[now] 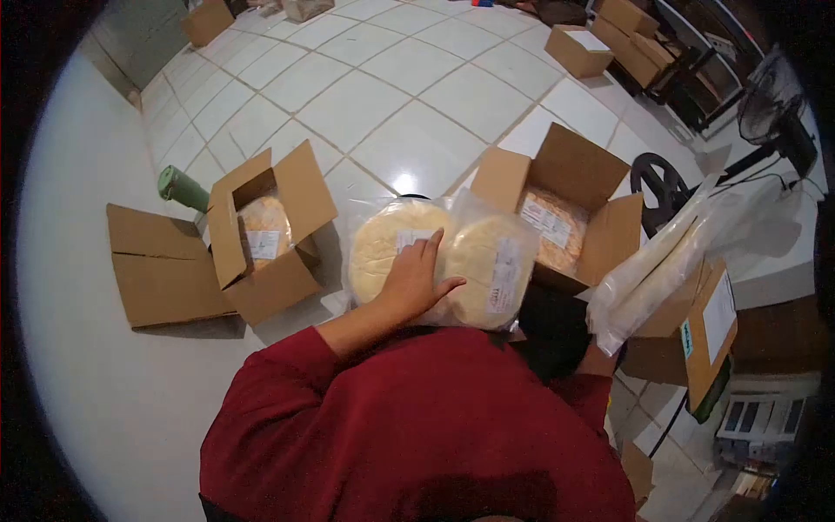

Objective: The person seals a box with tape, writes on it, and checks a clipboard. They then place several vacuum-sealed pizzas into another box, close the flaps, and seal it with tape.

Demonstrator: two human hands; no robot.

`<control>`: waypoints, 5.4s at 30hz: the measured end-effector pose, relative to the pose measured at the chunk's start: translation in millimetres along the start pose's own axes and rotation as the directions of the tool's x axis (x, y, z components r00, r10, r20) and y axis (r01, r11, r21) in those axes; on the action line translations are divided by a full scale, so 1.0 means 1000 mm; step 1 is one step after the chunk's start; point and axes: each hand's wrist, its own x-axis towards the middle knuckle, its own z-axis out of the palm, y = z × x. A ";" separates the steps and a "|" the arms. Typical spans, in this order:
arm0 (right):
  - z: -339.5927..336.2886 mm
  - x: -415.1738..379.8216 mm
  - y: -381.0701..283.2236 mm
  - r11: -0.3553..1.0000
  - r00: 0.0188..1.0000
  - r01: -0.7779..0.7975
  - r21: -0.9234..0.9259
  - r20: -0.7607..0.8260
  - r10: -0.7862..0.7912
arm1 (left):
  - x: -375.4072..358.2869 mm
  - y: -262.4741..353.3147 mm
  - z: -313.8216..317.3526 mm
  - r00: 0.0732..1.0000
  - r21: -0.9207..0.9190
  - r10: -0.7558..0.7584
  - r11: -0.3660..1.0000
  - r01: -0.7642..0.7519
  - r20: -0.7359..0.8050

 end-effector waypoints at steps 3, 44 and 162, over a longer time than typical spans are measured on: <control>-0.001 0.001 -0.004 0.998 0.999 0.010 0.056 0.037 -0.012 | 0.020 0.012 0.013 0.995 0.068 -0.066 0.996 0.061 0.078; 0.104 -0.033 0.168 0.421 0.771 -0.153 -0.894 0.159 0.616 | -0.043 -0.093 -0.032 0.773 -0.791 -0.487 0.236 0.564 0.406; -0.024 0.099 0.060 0.189 0.930 -0.293 -0.937 -0.234 0.282 | 0.411 0.033 0.139 0.906 0.301 0.421 0.871 -0.390 -0.046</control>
